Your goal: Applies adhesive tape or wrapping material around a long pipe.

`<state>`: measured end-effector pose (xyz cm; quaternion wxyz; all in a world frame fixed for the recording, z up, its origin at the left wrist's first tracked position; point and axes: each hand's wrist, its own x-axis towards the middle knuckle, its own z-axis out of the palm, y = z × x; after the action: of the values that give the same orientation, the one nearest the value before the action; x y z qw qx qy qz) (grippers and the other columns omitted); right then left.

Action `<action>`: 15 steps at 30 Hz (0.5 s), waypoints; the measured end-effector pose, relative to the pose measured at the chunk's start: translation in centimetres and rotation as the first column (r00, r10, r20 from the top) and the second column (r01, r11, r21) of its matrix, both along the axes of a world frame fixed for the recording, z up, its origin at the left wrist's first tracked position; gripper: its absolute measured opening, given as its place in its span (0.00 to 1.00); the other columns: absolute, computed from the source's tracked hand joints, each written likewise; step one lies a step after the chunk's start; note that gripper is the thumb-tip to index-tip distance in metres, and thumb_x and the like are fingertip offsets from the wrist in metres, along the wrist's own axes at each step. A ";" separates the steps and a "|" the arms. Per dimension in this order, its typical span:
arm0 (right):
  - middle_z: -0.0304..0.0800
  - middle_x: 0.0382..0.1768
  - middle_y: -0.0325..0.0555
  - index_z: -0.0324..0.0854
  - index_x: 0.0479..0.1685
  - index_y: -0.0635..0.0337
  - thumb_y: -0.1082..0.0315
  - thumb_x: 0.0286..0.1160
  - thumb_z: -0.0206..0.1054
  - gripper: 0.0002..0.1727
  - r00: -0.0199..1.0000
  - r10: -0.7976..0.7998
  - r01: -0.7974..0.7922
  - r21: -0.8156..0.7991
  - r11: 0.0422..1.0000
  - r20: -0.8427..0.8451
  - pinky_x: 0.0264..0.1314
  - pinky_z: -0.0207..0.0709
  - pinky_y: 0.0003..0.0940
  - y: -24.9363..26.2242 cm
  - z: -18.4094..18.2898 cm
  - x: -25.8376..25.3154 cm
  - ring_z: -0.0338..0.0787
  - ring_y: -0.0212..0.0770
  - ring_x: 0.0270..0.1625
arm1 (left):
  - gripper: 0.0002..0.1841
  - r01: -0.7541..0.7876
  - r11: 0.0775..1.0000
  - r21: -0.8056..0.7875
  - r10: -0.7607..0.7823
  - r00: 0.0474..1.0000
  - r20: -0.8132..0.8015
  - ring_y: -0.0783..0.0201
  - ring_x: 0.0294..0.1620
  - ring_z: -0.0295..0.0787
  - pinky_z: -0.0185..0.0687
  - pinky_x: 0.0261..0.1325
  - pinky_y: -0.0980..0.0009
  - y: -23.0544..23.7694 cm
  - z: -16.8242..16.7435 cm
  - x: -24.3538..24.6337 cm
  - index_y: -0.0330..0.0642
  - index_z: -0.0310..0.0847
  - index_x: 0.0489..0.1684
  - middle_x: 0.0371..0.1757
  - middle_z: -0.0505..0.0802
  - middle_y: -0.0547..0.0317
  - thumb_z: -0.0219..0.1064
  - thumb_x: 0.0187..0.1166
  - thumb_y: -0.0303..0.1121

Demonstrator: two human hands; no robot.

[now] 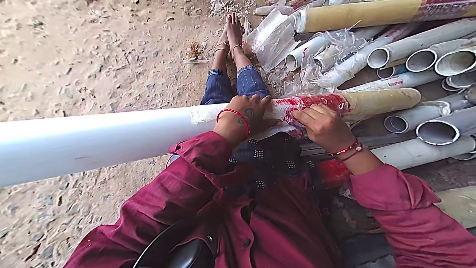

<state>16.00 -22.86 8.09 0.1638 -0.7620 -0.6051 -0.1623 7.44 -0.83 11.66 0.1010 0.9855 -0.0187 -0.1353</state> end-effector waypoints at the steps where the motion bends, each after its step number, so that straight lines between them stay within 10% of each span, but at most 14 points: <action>1: 0.92 0.30 0.58 0.91 0.47 0.70 0.84 0.69 0.61 0.15 1.000 0.004 -0.004 0.000 1.000 0.005 0.36 0.81 0.45 -0.1 0.0 0.1 0.91 0.58 0.32 | 0.41 0.000 1.000 0.000 0.000 1.000 0.011 0.35 0.55 0.91 0.81 0.52 0.39 0.0 -0.1 0.0 0.41 0.72 0.84 0.64 0.90 0.36 0.61 0.81 0.64; 15: 0.94 0.34 0.60 0.91 0.47 0.72 0.83 0.71 0.59 0.14 0.989 -0.092 0.093 0.005 0.996 -0.118 0.40 0.84 0.44 -1.5 0.0 0.3 0.93 0.58 0.34 | 0.40 0.018 1.000 -0.014 -0.018 1.000 -0.004 0.35 0.54 0.91 0.81 0.53 0.40 0.1 0.1 -0.1 0.39 0.72 0.83 0.64 0.90 0.36 0.61 0.82 0.63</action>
<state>16.27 -24.34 8.09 0.1955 -0.7968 -0.5574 -0.1276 7.35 -0.73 11.80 0.1065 0.9843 -0.0281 -0.1381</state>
